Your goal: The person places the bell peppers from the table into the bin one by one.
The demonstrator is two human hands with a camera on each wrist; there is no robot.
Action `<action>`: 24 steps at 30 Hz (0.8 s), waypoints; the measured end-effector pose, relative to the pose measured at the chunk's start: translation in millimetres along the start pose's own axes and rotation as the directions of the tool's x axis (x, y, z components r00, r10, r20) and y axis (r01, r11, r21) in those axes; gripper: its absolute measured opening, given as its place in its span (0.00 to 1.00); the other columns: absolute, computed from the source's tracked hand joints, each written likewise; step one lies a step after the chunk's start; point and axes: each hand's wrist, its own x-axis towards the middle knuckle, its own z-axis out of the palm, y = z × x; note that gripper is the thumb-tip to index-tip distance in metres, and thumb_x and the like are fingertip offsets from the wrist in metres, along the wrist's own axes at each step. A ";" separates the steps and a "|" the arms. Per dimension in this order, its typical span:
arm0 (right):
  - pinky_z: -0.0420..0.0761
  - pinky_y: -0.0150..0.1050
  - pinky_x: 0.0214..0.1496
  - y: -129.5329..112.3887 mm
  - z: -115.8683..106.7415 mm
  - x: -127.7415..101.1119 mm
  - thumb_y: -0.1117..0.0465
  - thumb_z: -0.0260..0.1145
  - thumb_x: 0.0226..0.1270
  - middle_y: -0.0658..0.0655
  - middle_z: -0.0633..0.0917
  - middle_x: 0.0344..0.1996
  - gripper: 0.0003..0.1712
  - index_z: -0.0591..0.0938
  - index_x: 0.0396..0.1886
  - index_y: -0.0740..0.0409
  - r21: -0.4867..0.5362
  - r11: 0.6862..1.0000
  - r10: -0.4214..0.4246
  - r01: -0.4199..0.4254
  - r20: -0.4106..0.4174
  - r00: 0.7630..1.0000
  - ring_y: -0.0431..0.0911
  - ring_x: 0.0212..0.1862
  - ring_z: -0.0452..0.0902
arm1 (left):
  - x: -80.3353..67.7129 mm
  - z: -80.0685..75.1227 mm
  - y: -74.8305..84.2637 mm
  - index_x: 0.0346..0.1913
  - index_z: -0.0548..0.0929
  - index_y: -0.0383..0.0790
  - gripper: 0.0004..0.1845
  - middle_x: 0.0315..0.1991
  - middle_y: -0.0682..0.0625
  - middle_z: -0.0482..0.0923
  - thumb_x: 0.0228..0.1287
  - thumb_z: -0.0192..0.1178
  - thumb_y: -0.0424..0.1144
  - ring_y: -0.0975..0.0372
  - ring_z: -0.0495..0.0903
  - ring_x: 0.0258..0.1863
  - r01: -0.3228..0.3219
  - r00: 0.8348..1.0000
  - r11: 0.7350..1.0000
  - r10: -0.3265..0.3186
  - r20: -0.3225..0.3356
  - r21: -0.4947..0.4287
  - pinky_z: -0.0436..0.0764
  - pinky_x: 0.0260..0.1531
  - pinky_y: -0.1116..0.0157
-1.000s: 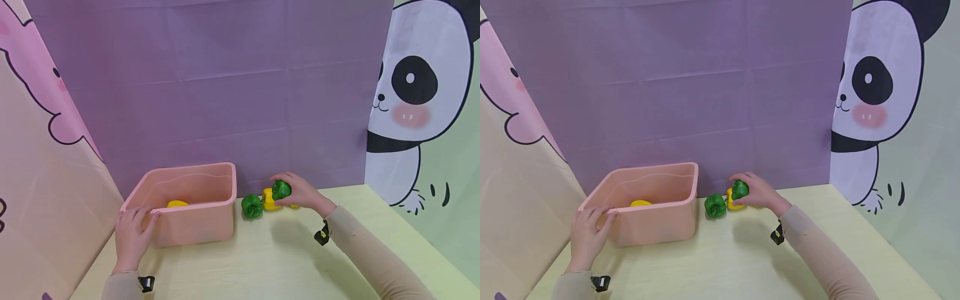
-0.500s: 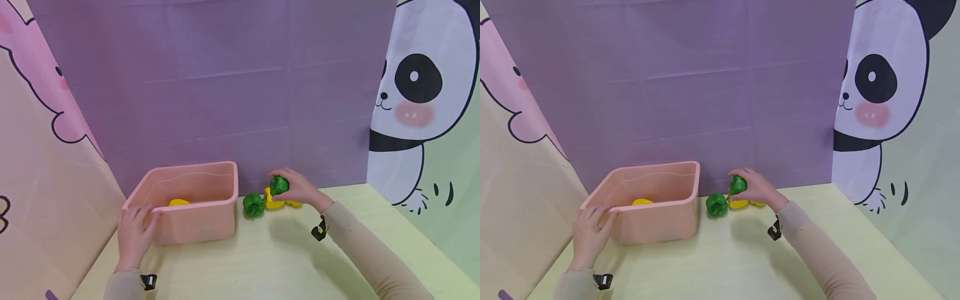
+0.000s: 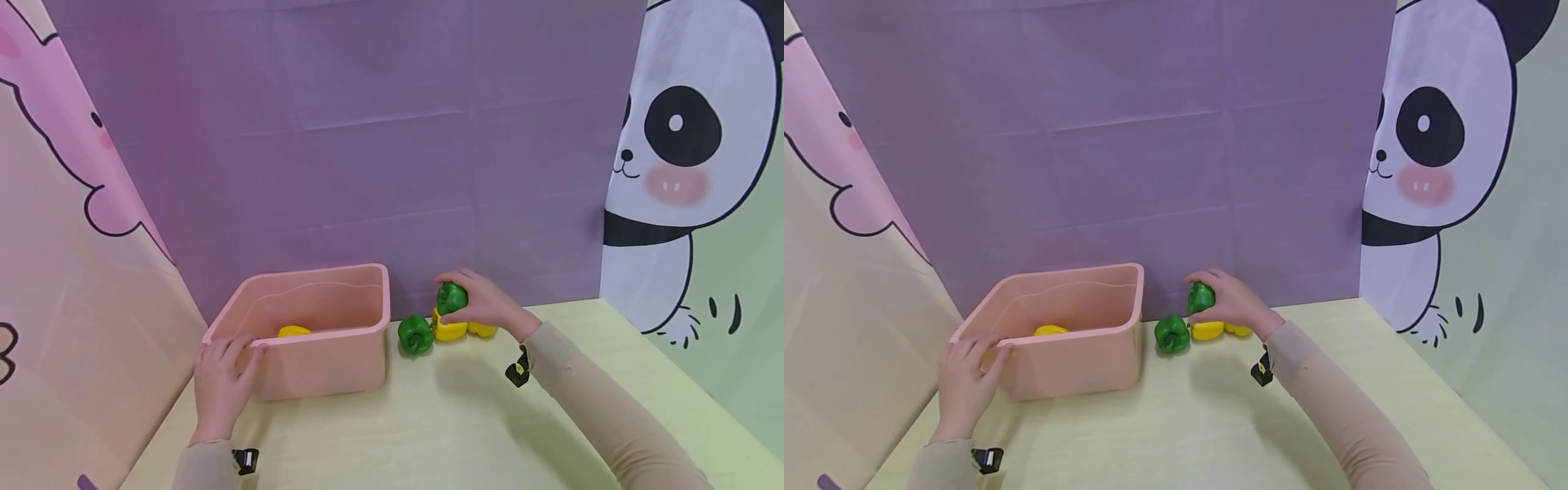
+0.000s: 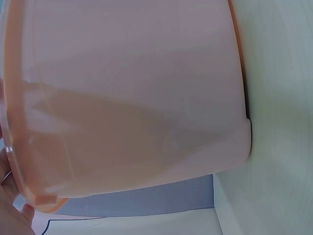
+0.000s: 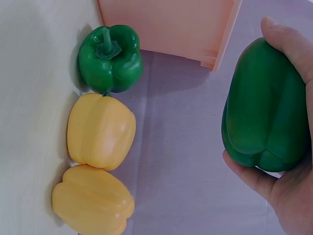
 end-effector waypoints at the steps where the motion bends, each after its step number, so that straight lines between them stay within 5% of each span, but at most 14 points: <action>1: 0.82 0.45 0.45 -0.3 -0.1 0.7 0.47 0.79 0.48 0.57 0.73 0.58 0.41 0.74 0.63 0.44 0.002 1.000 -0.003 0.003 -0.002 1.000 0.51 0.46 0.76 | 0.1 0.0 -0.1 0.44 0.83 0.36 0.15 0.42 0.38 0.79 0.58 0.68 0.41 0.43 0.73 0.48 -0.002 1.000 1.000 0.002 -0.002 0.000 0.53 0.63 0.37; 24: 0.81 0.46 0.46 -10.4 -6.6 13.3 0.49 0.80 0.48 0.57 0.74 0.58 0.41 0.74 0.63 0.45 0.014 0.999 -0.044 0.044 -0.041 0.998 0.51 0.48 0.75 | -0.6 2.3 -4.5 0.44 0.83 0.35 0.14 0.42 0.39 0.79 0.58 0.68 0.40 0.43 0.73 0.48 0.006 1.000 1.000 -0.006 0.011 0.008 0.54 0.63 0.38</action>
